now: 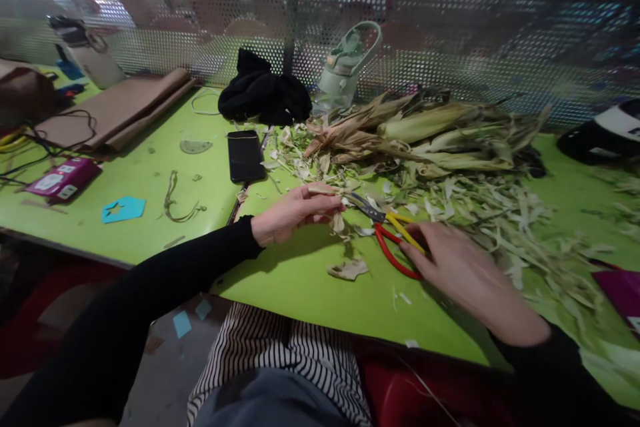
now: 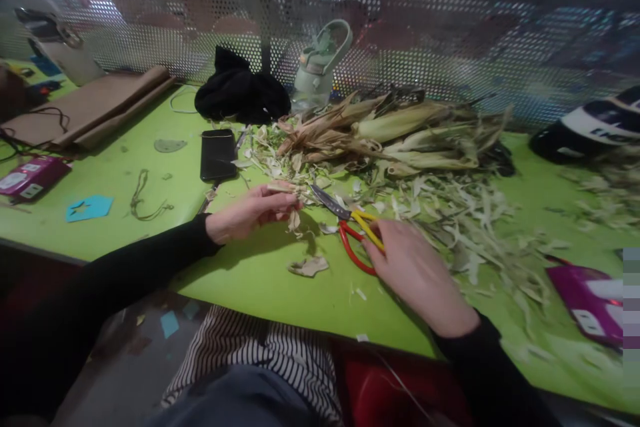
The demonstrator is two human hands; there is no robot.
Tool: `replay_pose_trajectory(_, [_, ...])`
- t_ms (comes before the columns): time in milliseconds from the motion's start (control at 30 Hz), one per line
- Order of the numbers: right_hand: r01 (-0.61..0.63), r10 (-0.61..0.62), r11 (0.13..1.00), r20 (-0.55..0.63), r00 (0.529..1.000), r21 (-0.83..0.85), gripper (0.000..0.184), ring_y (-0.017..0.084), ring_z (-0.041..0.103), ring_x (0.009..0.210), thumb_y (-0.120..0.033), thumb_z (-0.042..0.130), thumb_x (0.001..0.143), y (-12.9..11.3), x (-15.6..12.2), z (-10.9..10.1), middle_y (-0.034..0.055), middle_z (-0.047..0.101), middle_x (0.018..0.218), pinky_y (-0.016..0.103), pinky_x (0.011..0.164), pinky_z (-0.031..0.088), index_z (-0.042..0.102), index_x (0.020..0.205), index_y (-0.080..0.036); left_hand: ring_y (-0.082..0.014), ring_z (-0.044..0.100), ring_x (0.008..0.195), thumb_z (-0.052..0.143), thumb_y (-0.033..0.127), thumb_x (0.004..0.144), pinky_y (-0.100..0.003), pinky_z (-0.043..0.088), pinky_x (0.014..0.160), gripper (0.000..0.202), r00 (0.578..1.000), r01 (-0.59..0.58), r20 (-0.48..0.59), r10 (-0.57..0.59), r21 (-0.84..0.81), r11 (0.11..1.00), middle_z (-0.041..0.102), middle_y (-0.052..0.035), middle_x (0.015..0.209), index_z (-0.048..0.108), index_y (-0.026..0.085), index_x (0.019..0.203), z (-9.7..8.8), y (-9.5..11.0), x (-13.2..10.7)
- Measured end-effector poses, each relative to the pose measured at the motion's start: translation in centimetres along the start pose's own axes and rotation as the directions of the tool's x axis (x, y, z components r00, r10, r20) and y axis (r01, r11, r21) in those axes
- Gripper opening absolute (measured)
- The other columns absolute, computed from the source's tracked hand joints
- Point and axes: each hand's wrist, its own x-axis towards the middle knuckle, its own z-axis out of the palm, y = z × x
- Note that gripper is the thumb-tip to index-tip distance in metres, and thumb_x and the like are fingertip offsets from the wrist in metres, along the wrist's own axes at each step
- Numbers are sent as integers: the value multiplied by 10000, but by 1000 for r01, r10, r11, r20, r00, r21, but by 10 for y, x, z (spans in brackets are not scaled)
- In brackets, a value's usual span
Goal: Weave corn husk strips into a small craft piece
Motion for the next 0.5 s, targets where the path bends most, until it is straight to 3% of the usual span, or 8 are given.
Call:
replay_pose_trajectory(133, [-33, 35, 999, 80, 996, -16, 294, 332, 682, 866, -315, 484, 807, 2, -3, 3, 173, 714, 964, 430, 765, 511, 622, 1008, -150, -39, 505, 601, 750, 233, 793, -210, 380, 634, 187, 999, -26, -32, 27, 42, 999, 682, 7, 807, 622, 128, 883, 1, 0, -1])
replay_pose_trajectory(267, [-152, 160, 987, 183, 970, -60, 130, 253, 661, 677, -299, 546, 738, -13, 10, -5, 104, 703, 797, 331, 585, 461, 582, 820, -205, -55, 516, 599, 693, 228, 829, -213, 363, 611, 127, 991, -130, -15, 134, 152, 980, 621, 32, 713, 608, 137, 849, 1, 1, -2])
replay_pose_trajectory(367, [-244, 252, 968, 201, 947, -62, 143, 206, 593, 543, -360, 569, 737, -13, 16, -11, 62, 659, 662, 303, 505, 402, 531, 718, -224, -54, 522, 613, 645, 215, 855, -215, 392, 651, 94, 983, -174, -28, 184, 213, 961, 601, 34, 723, 601, 136, 828, 2, 7, -3])
replay_pose_trajectory(433, [-324, 317, 946, 215, 924, 0, 171, 205, 577, 510, -392, 570, 745, -7, 17, -13, 52, 644, 617, 310, 494, 395, 543, 712, -227, -52, 517, 610, 617, 197, 864, -218, 412, 676, 78, 982, -170, -43, 186, 239, 956, 584, 37, 722, 594, 134, 825, 2, 10, -4])
replay_pose_trajectory(500, [-371, 330, 913, 226, 917, 172, 191, 222, 606, 542, -417, 577, 746, -1, 17, -13, 52, 669, 637, 322, 510, 426, 582, 761, -227, -54, 500, 593, 602, 194, 868, -220, 416, 664, 74, 984, -154, -45, 173, 286, 946, 561, 43, 700, 592, 132, 829, 1, 12, -4])
